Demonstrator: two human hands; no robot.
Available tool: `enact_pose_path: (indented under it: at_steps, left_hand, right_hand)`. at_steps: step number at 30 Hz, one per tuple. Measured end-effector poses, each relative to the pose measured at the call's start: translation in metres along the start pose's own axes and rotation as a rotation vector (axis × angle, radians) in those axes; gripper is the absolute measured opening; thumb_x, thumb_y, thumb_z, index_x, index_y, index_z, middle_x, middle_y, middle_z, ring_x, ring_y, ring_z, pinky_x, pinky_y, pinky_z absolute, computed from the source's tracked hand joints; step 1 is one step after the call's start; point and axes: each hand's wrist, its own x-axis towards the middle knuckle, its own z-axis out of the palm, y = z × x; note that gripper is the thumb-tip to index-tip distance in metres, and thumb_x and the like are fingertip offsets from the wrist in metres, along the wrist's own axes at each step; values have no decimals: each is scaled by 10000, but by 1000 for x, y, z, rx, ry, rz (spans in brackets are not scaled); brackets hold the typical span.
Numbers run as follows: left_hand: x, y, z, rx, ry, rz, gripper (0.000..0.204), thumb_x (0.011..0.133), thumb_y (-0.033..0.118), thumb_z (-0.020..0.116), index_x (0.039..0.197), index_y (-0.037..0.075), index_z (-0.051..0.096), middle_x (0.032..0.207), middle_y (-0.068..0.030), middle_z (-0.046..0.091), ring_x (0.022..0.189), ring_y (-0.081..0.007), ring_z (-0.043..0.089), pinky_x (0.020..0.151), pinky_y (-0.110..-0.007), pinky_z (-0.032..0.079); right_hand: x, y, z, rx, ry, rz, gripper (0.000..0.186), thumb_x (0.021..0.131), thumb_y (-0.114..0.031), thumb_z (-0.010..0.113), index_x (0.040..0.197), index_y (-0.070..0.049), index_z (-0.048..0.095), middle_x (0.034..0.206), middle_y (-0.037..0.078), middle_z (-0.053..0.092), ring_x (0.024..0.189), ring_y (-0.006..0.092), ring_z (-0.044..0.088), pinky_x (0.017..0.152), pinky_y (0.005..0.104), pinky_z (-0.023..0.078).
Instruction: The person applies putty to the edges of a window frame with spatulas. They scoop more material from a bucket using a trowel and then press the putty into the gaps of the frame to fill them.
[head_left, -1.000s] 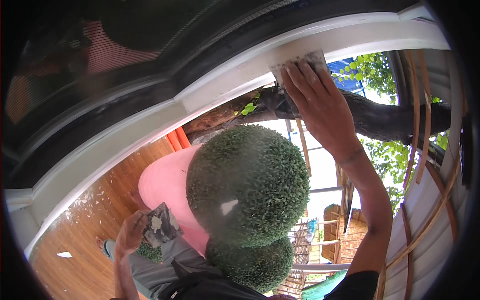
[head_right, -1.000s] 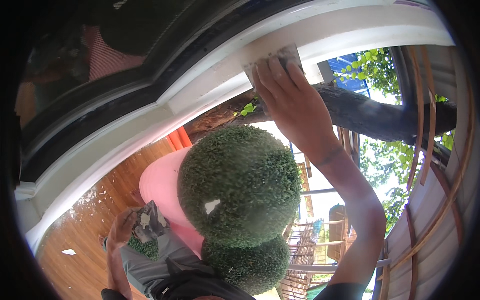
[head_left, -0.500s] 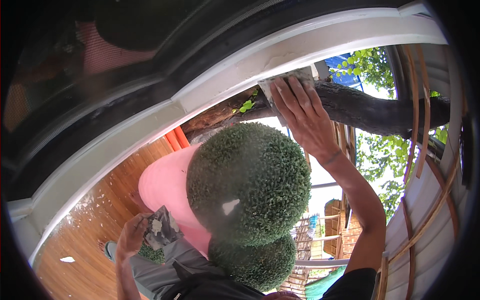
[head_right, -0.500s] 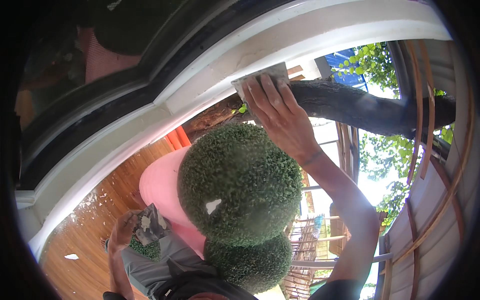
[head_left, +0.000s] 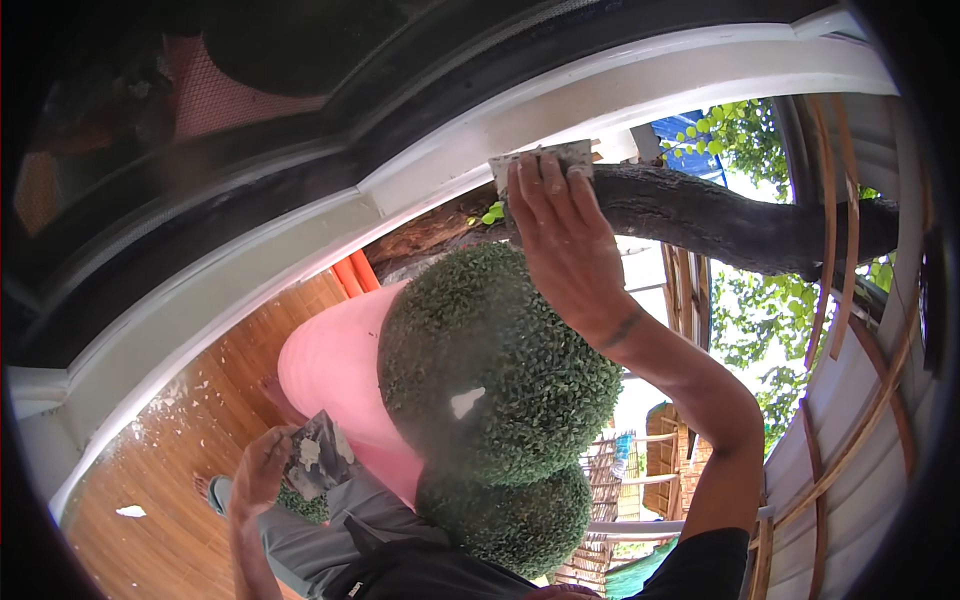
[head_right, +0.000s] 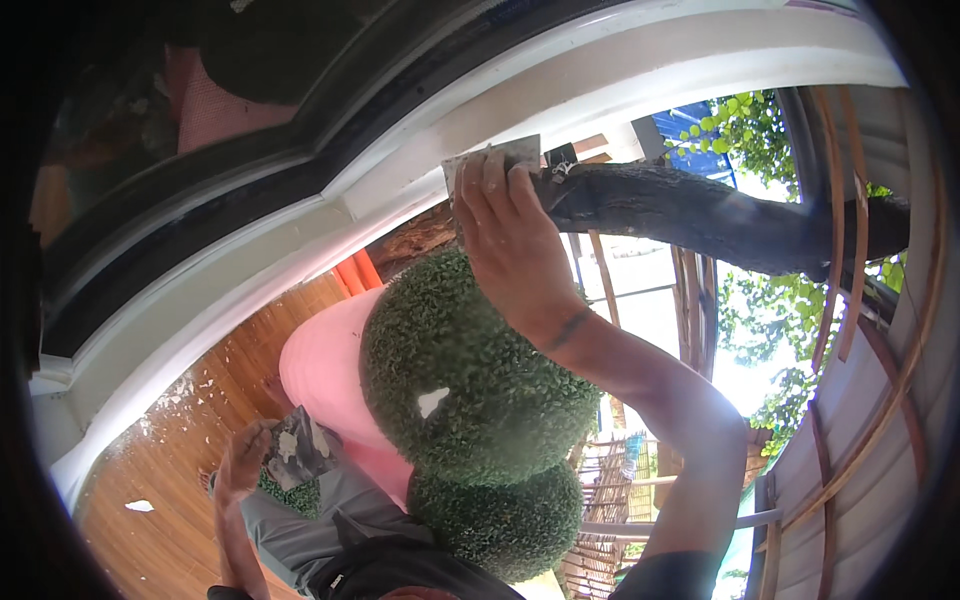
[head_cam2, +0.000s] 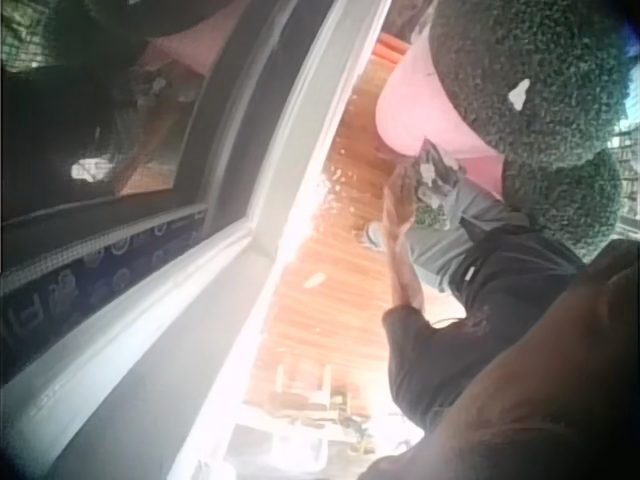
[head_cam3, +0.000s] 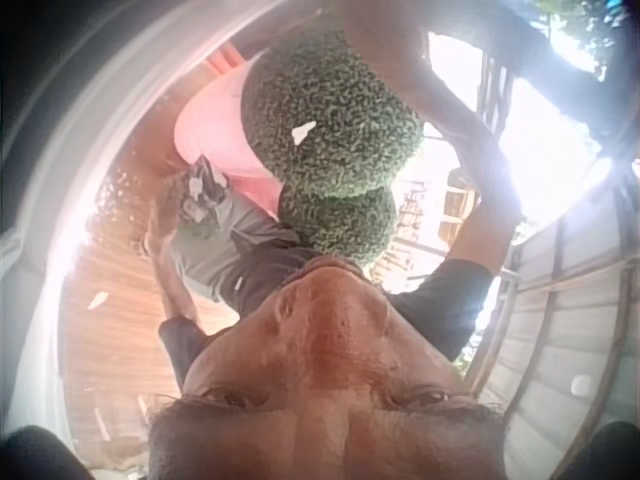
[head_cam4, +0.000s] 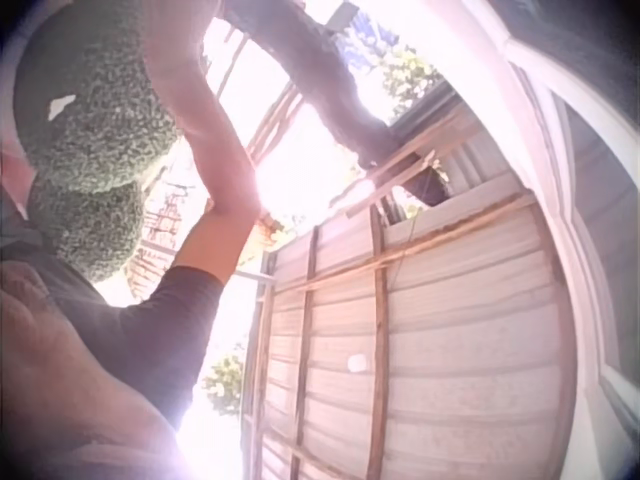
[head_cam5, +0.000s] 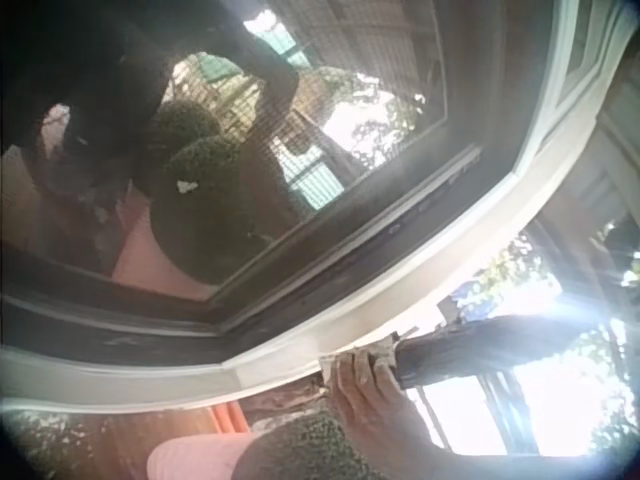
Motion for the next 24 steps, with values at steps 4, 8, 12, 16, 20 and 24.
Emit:
enact_pose_path:
  at_steps: [4, 8, 12, 16, 20, 24]
  left_hand:
    - [-3, 2, -2, 7, -2, 1, 298, 1038, 153, 444, 1145, -51, 633, 840, -64, 659, 717, -105, 600, 651, -270, 499]
    - [1, 15, 1, -97, -22, -121, 294, 1033, 149, 450, 1141, -53, 634, 855, -72, 664, 765, -126, 596, 718, -289, 494]
    - [13, 6, 9, -69, -29, -27, 290, 1032, 142, 451, 1145, -52, 634, 869, -75, 672, 784, -125, 598, 732, -292, 497]
    - [19, 13, 15, -80, -51, -51, 283, 1031, 137, 458, 1151, -48, 636, 881, -83, 677, 808, -124, 601, 753, -295, 497]
    - [21, 11, 16, -114, -47, -17, 274, 1028, 133, 472, 1156, -44, 637, 891, -85, 680, 837, -124, 597, 786, -295, 491]
    - [18, 7, 11, -95, -15, -46, 267, 1026, 131, 477, 1148, -46, 636, 867, -81, 672, 818, -127, 589, 777, -297, 486]
  right_hand:
    - [7, 41, -12, -124, 101, 0, 529, 901, -243, 526, 1363, 14, 524, 1346, 154, 509, 1315, 304, 426, 1142, 442, 307]
    - [11, 79, 6, -77, 167, 1, 526, 880, -212, 545, 1373, -27, 528, 1368, 92, 520, 1320, 256, 432, 1161, 403, 294]
    - [11, 100, 15, -68, 201, -66, 518, 868, -185, 549, 1360, -24, 535, 1373, 90, 520, 1309, 241, 444, 1150, 382, 313]
    - [12, 105, 9, -21, 192, -106, 542, 843, -145, 559, 1372, -35, 520, 1394, 74, 511, 1312, 234, 455, 1142, 388, 348]
    - [-15, 92, -4, 5, 81, -78, 576, 829, -106, 561, 1398, -46, 498, 1413, 69, 500, 1333, 232, 447, 1148, 400, 361]
    - [-17, 95, -6, -14, 153, -74, 527, 855, -207, 568, 1353, -38, 532, 1373, 75, 512, 1329, 232, 439, 1148, 382, 338]
